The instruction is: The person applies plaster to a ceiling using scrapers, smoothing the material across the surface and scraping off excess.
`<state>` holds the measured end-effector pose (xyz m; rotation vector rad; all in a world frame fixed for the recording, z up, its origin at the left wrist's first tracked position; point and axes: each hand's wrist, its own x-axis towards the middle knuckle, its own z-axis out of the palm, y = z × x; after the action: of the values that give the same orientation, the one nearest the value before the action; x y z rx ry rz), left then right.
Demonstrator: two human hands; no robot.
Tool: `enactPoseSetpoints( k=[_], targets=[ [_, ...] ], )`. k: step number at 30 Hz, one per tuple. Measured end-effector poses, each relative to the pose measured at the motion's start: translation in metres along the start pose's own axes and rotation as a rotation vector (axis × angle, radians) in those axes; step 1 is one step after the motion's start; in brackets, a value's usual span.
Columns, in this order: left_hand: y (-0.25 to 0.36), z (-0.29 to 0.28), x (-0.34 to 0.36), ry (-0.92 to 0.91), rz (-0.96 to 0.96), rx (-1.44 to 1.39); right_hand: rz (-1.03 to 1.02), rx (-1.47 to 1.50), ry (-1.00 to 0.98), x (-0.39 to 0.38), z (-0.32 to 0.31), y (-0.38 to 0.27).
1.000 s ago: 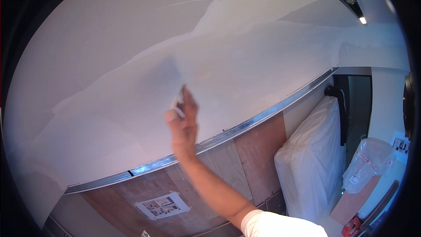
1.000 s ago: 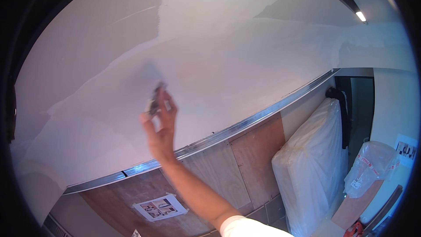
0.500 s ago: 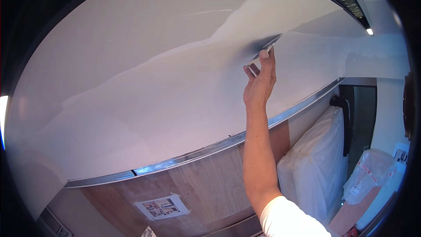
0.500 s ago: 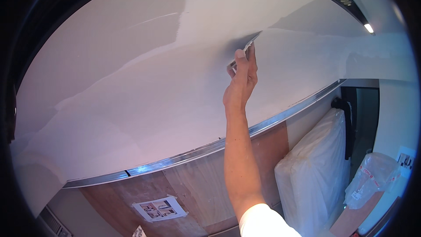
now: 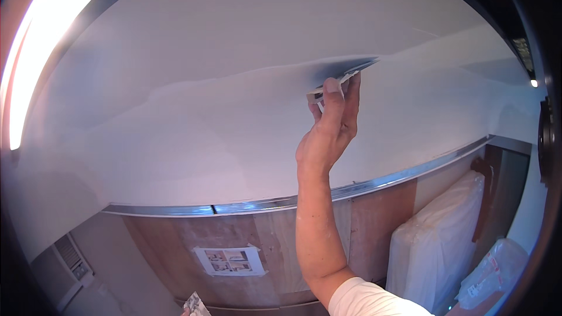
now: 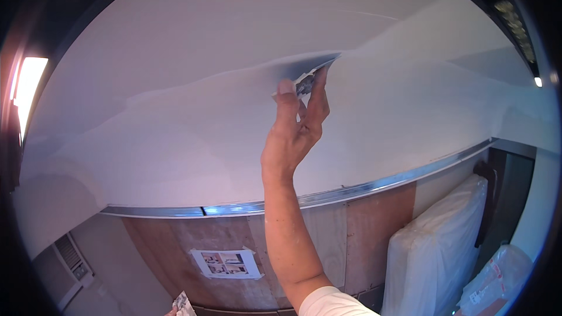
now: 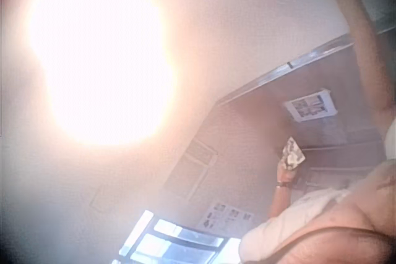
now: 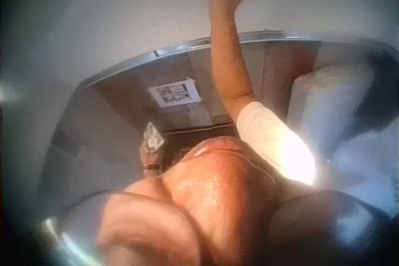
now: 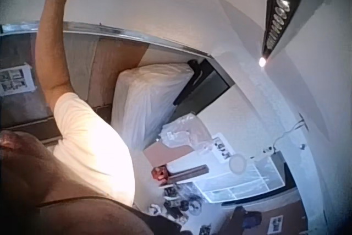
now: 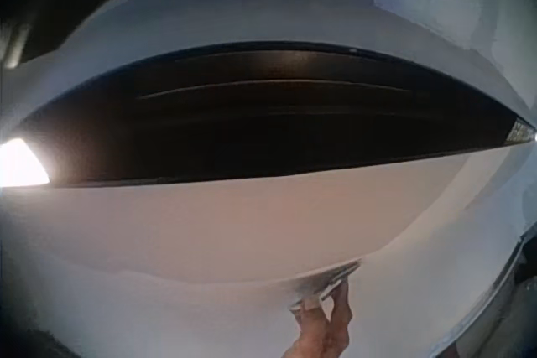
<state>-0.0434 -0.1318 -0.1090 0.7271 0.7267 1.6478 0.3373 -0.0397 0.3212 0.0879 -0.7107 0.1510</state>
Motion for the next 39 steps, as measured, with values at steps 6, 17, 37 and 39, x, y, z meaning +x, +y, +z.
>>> enactPoseSetpoints(
  k=[6,17,37,39],
  targets=[
    [0.003,-0.053,-0.012,0.079,0.119,0.464,-0.095,-0.104,-0.066,-0.066,0.047,0.042],
    [0.024,-0.107,-0.045,0.228,0.174,0.552,-0.104,-0.215,-0.030,-0.176,0.145,0.098],
    [0.021,-0.062,-0.021,0.156,0.148,0.900,0.389,0.557,-0.140,-0.115,-0.059,0.043],
    [0.001,-0.101,-0.001,0.126,0.056,0.879,0.431,0.609,-0.108,-0.087,-0.096,0.022]
  ],
)
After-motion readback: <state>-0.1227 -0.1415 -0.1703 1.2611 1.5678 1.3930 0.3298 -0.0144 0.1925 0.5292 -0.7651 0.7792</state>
